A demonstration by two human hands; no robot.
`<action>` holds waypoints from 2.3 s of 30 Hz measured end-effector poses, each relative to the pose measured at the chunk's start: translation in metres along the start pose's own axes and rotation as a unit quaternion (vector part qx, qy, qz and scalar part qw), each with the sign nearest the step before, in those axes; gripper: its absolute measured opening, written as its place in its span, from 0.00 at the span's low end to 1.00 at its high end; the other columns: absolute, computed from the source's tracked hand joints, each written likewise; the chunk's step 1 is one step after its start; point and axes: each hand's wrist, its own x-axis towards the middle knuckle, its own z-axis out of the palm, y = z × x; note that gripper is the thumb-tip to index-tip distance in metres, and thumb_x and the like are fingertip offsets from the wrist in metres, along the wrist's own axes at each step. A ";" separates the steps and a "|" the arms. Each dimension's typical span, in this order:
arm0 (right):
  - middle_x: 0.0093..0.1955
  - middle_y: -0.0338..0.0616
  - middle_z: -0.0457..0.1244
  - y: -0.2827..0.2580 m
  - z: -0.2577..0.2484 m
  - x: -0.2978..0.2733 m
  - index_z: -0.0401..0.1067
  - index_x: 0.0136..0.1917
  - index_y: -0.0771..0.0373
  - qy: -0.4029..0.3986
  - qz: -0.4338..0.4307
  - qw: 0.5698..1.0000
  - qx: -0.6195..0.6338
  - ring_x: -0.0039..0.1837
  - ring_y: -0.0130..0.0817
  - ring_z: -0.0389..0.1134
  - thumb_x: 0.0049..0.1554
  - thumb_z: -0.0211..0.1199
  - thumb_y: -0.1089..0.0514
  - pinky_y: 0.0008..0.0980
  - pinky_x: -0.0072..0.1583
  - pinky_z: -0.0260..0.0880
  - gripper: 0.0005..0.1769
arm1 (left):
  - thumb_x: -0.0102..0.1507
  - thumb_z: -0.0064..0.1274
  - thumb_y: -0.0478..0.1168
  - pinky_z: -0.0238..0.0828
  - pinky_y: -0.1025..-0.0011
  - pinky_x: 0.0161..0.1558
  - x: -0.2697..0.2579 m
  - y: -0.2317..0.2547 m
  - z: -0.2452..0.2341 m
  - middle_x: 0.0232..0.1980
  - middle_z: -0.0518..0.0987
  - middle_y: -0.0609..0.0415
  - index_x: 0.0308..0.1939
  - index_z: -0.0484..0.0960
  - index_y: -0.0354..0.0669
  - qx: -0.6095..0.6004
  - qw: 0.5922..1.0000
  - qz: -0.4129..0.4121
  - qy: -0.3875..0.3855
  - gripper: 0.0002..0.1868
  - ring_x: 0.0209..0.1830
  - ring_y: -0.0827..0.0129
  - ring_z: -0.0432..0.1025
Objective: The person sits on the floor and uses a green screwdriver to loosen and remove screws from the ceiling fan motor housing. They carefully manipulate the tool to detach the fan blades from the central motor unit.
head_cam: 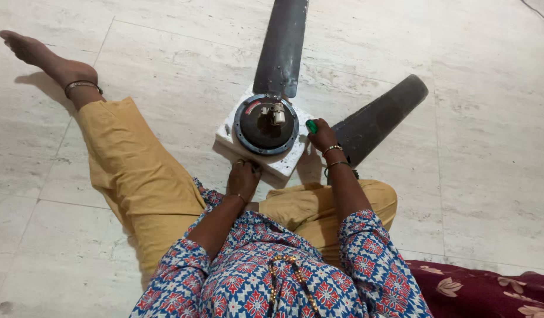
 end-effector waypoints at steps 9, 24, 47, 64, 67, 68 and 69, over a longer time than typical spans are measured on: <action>0.61 0.56 0.65 -0.009 -0.003 -0.005 0.73 0.60 0.59 0.046 -0.034 0.998 0.010 0.60 0.61 0.67 0.51 0.65 0.58 0.53 0.59 0.69 0.22 | 0.56 0.59 0.45 0.72 0.49 0.49 0.003 0.017 -0.015 0.44 0.82 0.42 0.35 0.86 0.36 -0.014 0.997 -0.032 0.073 0.14 0.46 0.46 0.76; 0.66 0.60 0.62 -0.006 0.000 -0.005 0.72 0.61 0.60 0.068 -0.056 0.996 0.018 0.61 0.63 0.65 0.48 0.69 0.58 0.53 0.60 0.67 0.26 | 0.58 0.55 0.39 0.74 0.53 0.50 0.004 -0.012 -0.012 0.44 0.80 0.35 0.37 0.85 0.35 -0.063 0.997 0.029 -0.029 0.10 0.45 0.43 0.75; 0.60 0.53 0.68 -0.015 -0.022 -0.012 0.73 0.63 0.54 -0.016 0.022 0.999 0.023 0.60 0.56 0.69 0.49 0.72 0.55 0.49 0.59 0.71 0.28 | 0.61 0.51 0.42 0.69 0.67 0.58 0.044 -0.047 0.007 0.62 0.79 0.42 0.68 0.71 0.32 -0.441 0.881 -0.163 -0.058 0.32 0.58 0.58 0.74; 0.55 0.54 0.71 -0.036 -0.025 -0.036 0.77 0.60 0.59 -0.083 0.010 0.995 -0.049 0.56 0.56 0.72 0.48 0.77 0.46 0.50 0.58 0.72 0.29 | 0.62 0.47 0.42 0.66 0.66 0.34 0.122 -0.070 0.000 0.31 0.73 0.54 0.44 0.75 0.38 -0.537 0.833 -0.134 -0.018 0.12 0.30 0.68 0.67; 0.55 0.55 0.70 -0.050 -0.019 -0.048 0.77 0.59 0.60 -0.073 0.002 0.997 -0.016 0.56 0.56 0.72 0.47 0.78 0.45 0.48 0.58 0.72 0.30 | 0.61 0.48 0.42 0.66 0.67 0.33 0.136 -0.073 -0.008 0.31 0.74 0.55 0.44 0.76 0.38 -0.505 0.852 -0.140 0.010 0.12 0.29 0.67 0.68; 0.55 0.55 0.71 -0.053 -0.017 -0.053 0.77 0.59 0.59 -0.068 -0.010 0.998 0.002 0.55 0.55 0.72 0.48 0.77 0.45 0.48 0.57 0.72 0.29 | 0.60 0.48 0.42 0.67 0.68 0.33 0.142 -0.073 -0.011 0.31 0.74 0.55 0.44 0.77 0.39 -0.481 0.865 -0.139 0.017 0.12 0.29 0.68 0.68; 0.54 0.54 0.71 -0.054 -0.016 -0.057 0.77 0.59 0.59 -0.063 -0.021 0.998 0.019 0.55 0.54 0.73 0.48 0.76 0.45 0.47 0.57 0.72 0.28 | 0.60 0.47 0.42 0.67 0.70 0.32 0.149 -0.073 -0.012 0.31 0.75 0.55 0.45 0.77 0.41 -0.458 0.878 -0.139 0.021 0.12 0.29 0.68 0.69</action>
